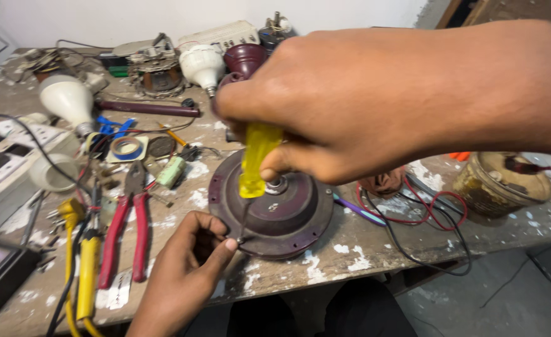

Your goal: The person works on a ceiling fan motor at a cluttered workbench. They lift the fan's rotor bell housing, set it on the stator winding, position the red and blue lead wires, and use a yellow-handled screwdriver to tighten screws on the housing while steadying it with the other hand.

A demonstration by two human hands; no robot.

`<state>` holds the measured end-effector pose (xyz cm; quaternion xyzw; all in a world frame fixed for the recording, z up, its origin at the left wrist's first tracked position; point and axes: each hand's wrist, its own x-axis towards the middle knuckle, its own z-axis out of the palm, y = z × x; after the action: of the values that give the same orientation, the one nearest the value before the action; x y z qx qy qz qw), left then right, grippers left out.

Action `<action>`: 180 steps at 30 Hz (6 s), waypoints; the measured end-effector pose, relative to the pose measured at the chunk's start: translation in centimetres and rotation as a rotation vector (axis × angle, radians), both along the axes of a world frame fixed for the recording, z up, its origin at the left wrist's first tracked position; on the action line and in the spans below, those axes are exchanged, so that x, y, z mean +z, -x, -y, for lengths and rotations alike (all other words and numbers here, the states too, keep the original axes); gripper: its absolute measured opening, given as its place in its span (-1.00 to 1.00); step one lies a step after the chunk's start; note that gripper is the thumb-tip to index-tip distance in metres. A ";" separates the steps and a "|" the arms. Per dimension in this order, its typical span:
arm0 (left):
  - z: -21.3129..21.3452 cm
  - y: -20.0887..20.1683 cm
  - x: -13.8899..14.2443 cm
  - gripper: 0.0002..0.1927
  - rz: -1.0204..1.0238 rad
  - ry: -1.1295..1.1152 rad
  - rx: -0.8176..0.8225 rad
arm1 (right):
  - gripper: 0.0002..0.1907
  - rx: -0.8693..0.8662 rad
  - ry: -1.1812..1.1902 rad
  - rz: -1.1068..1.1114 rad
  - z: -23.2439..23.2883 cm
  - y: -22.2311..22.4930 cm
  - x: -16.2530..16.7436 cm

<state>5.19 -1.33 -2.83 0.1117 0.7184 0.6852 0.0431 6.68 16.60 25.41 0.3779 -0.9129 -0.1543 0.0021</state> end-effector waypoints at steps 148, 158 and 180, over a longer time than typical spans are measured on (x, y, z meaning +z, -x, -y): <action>0.5 -1.3 5.0 -0.70 0.011 0.171 0.048 | -0.41 -0.505 -0.717 -0.001 -3.0 0.4 -3.6; 0.4 -1.3 5.2 -0.68 0.031 0.192 0.053 | -0.43 -0.246 -0.420 -0.064 -4.6 -0.1 -3.5; 0.5 -1.4 5.2 -0.71 0.049 0.186 0.046 | -0.46 -0.407 -0.618 0.045 0.5 -0.1 -1.8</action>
<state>6.63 -1.86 2.39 0.0738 0.7801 0.6189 0.0549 6.74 16.08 23.63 0.1747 -0.8795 -0.4118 -0.1628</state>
